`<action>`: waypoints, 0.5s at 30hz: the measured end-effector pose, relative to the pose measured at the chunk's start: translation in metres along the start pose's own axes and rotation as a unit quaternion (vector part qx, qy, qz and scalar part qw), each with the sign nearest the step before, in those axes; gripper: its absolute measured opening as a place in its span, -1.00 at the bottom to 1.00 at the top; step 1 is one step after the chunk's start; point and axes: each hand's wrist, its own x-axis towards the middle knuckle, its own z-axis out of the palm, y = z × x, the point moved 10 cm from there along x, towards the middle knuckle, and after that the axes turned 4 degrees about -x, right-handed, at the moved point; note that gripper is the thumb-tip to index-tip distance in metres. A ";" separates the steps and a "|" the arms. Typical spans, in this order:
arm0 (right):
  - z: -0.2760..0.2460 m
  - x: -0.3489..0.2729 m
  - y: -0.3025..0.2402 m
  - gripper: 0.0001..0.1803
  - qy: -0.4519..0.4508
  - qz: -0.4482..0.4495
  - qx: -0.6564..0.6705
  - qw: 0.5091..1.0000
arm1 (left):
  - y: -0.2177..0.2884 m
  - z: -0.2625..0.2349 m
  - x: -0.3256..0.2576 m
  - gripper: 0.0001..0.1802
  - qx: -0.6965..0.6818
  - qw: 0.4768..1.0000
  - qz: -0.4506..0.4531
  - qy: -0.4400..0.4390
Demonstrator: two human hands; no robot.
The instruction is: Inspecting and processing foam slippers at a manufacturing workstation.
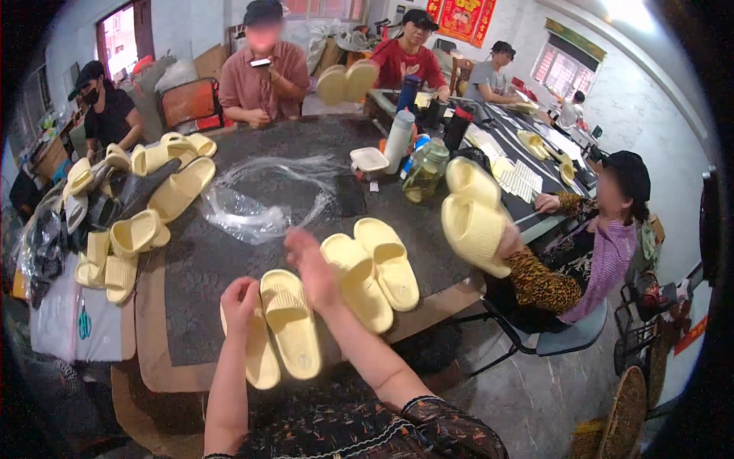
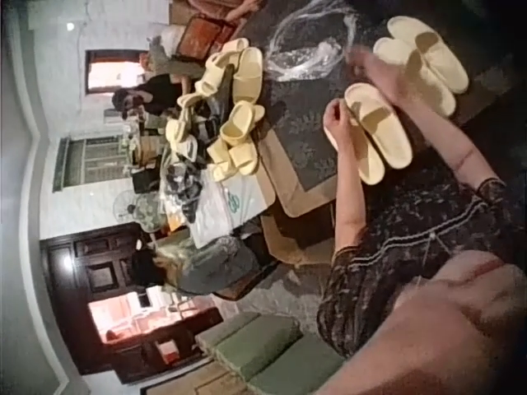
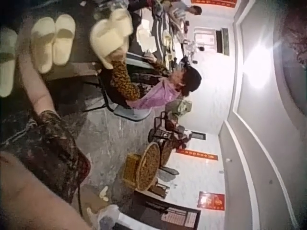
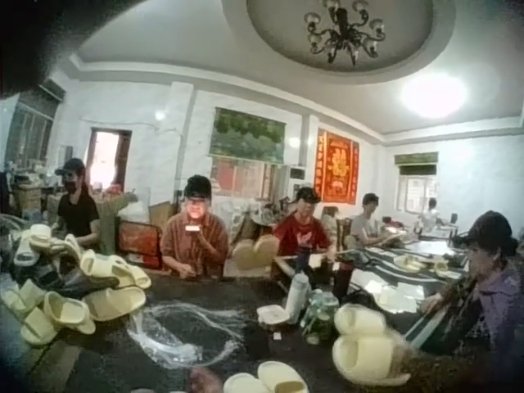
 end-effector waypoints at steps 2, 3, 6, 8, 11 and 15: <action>0.031 0.004 -0.076 -0.19 -0.055 -0.062 0.150 0.985 | -0.009 -0.004 0.004 -0.92 -0.027 0.999 0.023 0.008; 0.040 0.004 -0.113 -0.07 -0.079 -0.105 0.199 0.971 | -0.007 -0.002 0.006 -0.93 -0.057 0.997 0.052 0.001; 0.068 -0.015 -0.228 0.09 -0.098 -0.264 0.179 0.943 | -0.013 0.005 0.008 -0.92 -0.035 0.999 0.035 0.004; 0.096 -0.037 -0.290 0.15 -0.112 -0.357 0.199 0.906 | -0.010 0.002 0.008 -0.91 -0.045 0.998 0.049 0.007; 0.141 -0.052 -0.325 0.18 -0.154 -0.389 0.210 0.884 | -0.009 0.001 0.007 -0.90 -0.055 0.997 0.050 -0.003; 0.220 -0.040 -0.258 0.56 -0.175 -0.197 0.050 0.963 | -0.008 -0.016 -0.003 -0.90 -0.033 0.999 0.032 0.004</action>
